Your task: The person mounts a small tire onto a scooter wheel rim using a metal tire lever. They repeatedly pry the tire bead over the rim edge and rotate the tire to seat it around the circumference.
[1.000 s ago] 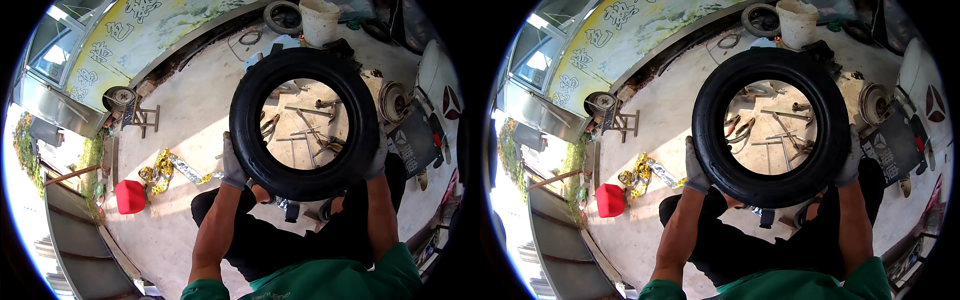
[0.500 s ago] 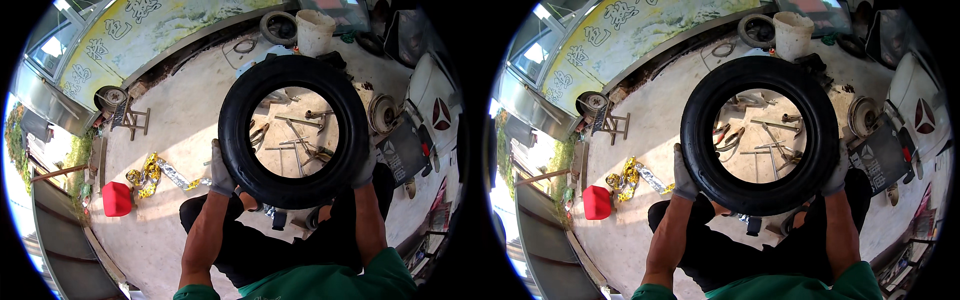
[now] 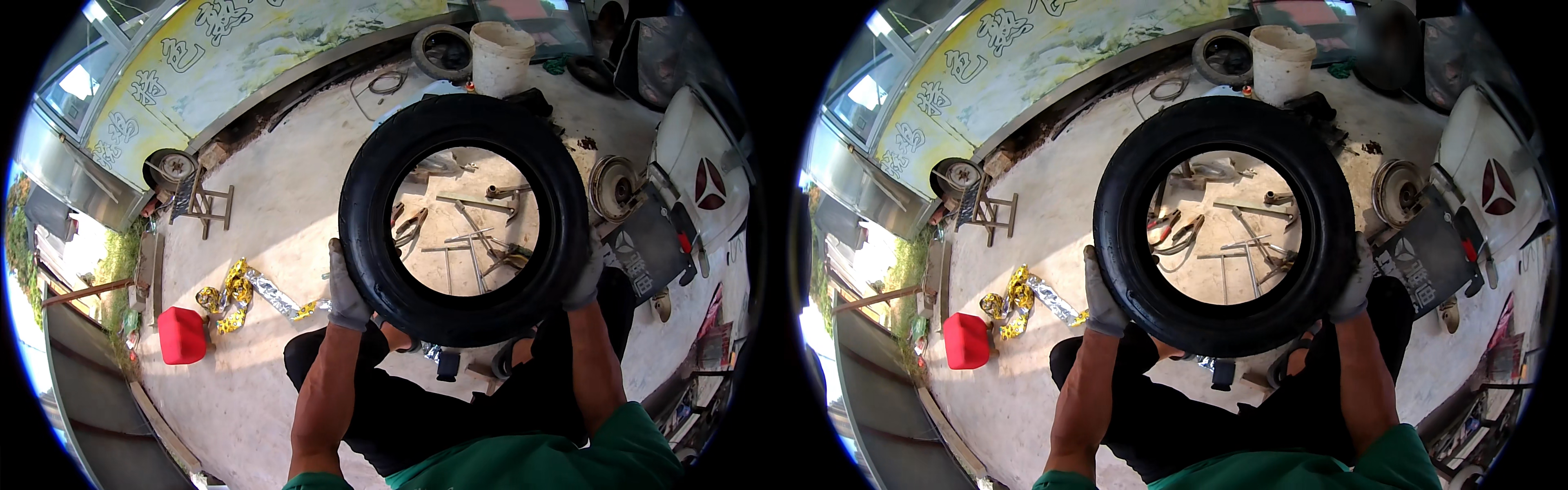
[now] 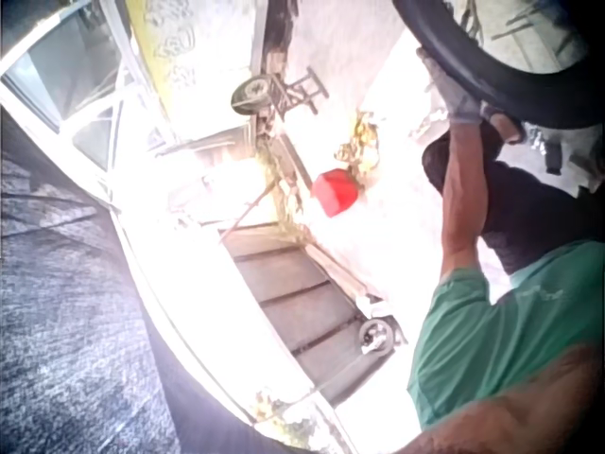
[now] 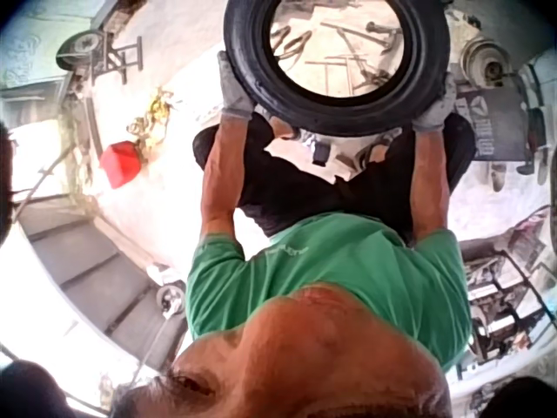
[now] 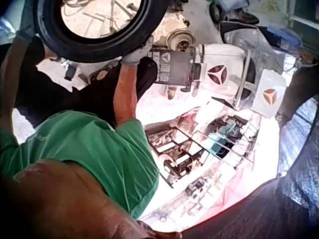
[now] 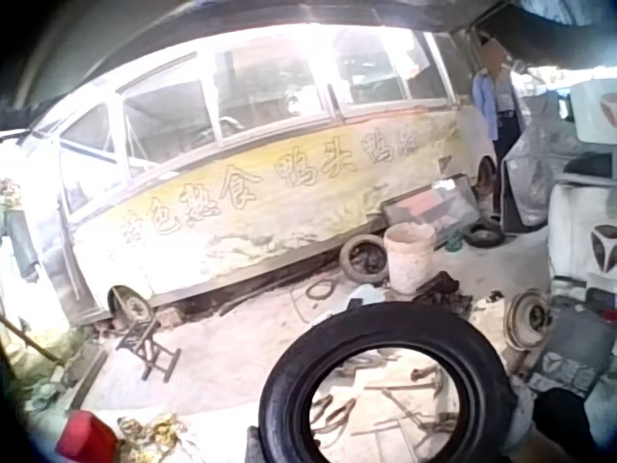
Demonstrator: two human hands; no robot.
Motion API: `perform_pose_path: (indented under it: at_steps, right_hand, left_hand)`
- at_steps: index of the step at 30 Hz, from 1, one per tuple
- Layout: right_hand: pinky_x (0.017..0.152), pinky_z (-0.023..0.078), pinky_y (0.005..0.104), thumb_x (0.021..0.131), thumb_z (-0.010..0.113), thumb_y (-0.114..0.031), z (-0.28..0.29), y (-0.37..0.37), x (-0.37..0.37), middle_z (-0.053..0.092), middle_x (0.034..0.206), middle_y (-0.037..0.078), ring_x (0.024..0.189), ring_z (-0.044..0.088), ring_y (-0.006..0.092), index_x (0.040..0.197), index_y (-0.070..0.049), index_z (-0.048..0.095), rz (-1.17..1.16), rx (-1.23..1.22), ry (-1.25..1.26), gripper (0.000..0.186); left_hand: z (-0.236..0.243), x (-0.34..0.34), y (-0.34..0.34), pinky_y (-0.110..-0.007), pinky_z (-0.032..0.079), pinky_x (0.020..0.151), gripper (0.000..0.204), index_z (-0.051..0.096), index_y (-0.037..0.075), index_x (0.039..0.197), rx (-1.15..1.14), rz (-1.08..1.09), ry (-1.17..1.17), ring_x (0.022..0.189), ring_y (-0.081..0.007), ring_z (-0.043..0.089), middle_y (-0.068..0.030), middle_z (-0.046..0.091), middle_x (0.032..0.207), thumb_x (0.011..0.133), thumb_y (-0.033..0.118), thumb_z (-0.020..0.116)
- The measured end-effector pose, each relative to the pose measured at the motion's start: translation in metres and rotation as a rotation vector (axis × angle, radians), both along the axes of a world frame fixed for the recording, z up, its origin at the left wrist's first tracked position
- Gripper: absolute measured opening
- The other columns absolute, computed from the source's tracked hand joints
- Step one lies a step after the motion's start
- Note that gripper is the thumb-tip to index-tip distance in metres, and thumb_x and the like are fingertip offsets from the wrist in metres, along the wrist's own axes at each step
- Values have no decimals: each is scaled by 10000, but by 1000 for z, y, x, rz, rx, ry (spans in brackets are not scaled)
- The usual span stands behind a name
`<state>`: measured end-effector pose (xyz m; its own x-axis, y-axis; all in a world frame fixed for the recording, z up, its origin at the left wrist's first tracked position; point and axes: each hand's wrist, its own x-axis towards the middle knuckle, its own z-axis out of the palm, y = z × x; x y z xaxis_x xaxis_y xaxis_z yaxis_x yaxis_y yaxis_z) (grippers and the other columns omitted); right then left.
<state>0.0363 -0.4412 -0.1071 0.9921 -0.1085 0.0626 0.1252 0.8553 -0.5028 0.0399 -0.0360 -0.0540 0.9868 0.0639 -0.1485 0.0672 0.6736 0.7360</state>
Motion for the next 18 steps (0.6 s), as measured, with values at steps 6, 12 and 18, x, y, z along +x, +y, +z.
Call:
perform_pose_path:
  at_steps: [6, 12, 18]
  right_hand:
    - [1114, 482, 353, 1117, 445, -400, 3, 0, 0, 671, 1382, 83, 1239, 644, 207, 1457, -49, 579, -12, -48, 19, 507]
    - [1094, 506, 376, 1093, 481, -440, 2, 1, -2, 694, 1339, 102, 1211, 665, 223, 1413, -33, 612, -26, -64, -8, 534]
    - [1093, 506, 373, 1091, 482, -449, -3, -1, 1, 692, 1342, 104, 1212, 663, 224, 1412, -33, 613, -49, -76, 5, 541]
  left_hand:
    - [2, -1, -1, -388, 583, 1007, 672, 553, 10, 1440, 30, 10, -6, 1113, -264, 706, -173, 697, 1286, 1126, 566, 343]
    - [-2, 0, 2, -381, 585, 1001, 655, 558, 4, 1429, 41, -12, -32, 1106, -251, 705, -169, 698, 1282, 1134, 544, 332]
    - [-1, 0, 1, -380, 585, 1001, 660, 560, 2, 1425, 44, 0, -26, 1103, -251, 705, -171, 699, 1280, 1135, 546, 327]
